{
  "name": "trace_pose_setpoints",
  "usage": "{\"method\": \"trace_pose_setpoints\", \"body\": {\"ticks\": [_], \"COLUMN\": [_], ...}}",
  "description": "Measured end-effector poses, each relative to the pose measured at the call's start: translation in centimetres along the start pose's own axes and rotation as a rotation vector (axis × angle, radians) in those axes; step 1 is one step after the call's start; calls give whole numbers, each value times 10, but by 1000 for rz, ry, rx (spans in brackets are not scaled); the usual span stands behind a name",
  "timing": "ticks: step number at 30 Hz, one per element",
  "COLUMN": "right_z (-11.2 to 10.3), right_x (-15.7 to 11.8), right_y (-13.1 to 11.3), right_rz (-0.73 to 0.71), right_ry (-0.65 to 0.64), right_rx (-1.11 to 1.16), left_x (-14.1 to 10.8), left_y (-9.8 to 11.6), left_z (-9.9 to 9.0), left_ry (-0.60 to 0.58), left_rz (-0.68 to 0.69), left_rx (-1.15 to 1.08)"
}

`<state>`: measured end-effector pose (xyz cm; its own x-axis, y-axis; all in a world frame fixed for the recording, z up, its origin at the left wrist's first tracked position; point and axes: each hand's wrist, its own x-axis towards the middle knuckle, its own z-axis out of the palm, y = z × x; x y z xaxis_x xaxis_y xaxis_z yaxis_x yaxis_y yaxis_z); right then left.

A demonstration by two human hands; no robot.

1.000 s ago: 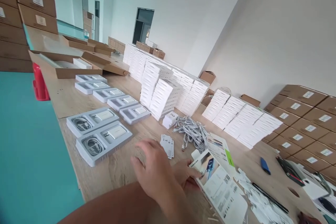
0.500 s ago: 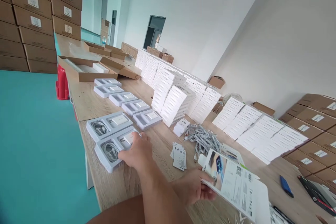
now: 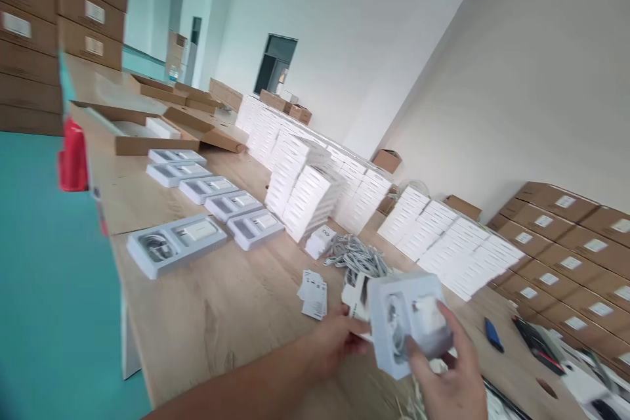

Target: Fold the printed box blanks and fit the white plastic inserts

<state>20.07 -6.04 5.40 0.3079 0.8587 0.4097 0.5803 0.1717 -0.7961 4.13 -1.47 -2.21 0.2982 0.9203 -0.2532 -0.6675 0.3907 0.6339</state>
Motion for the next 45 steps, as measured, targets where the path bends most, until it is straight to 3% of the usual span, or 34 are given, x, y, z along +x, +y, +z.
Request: {"method": "trace_pose_setpoints", "body": {"ticks": [2, 5, 8, 11, 18, 24, 27, 30, 32, 35, 38, 41, 43, 45], "right_z": [-37, -69, -79, -79, -66, -60, -55, -49, -44, -36, -36, -48, -57, -60], "right_x": [9, 13, 14, 14, 9, 2, -9, -20, -24, -23, -18, -14, -14, -16], "right_y": [41, 98, 138, 154, 150, 130, 112, 97, 93, 92, 93, 93, 91, 87], "right_rz": [94, 159, 167, 113, 63, 55, -50, -165, -109, 101, 211, 283, 310, 310], "right_ry": [191, 396, 477, 483, 397, 293, 155, 168, 200, 72, 24, 52, 16, -66], "right_rx": [-60, -73, -40, -27, -87, 177, 406, 331, 300, 595, 884, 976, 972, 946], "left_x": [0, 1, 2, -3, -7, -8, -7, -7, -8, -13, -16, -17, -18, -20], "left_y": [-4, -6, -7, -13, -23, -26, -26, -25, -26, -29, -26, -11, 4, 15], "left_z": [5, 12, 19, 26, 30, 33, 34, 37, 39, 39, 37, 36, 37, 40], "left_ry": [2, 0, -41, -95, -145, -141, -103, -100, -110, -178, -353, -510, -504, -422], "left_rz": [6, 14, -23, -54, -46, -86, -63, -40, 5, 44, -17, -96, -61, 35], "left_rx": [77, 169, 271, 341, 344, 275, 168, 77, 55, 118, 240, 269, 281, 387]}}
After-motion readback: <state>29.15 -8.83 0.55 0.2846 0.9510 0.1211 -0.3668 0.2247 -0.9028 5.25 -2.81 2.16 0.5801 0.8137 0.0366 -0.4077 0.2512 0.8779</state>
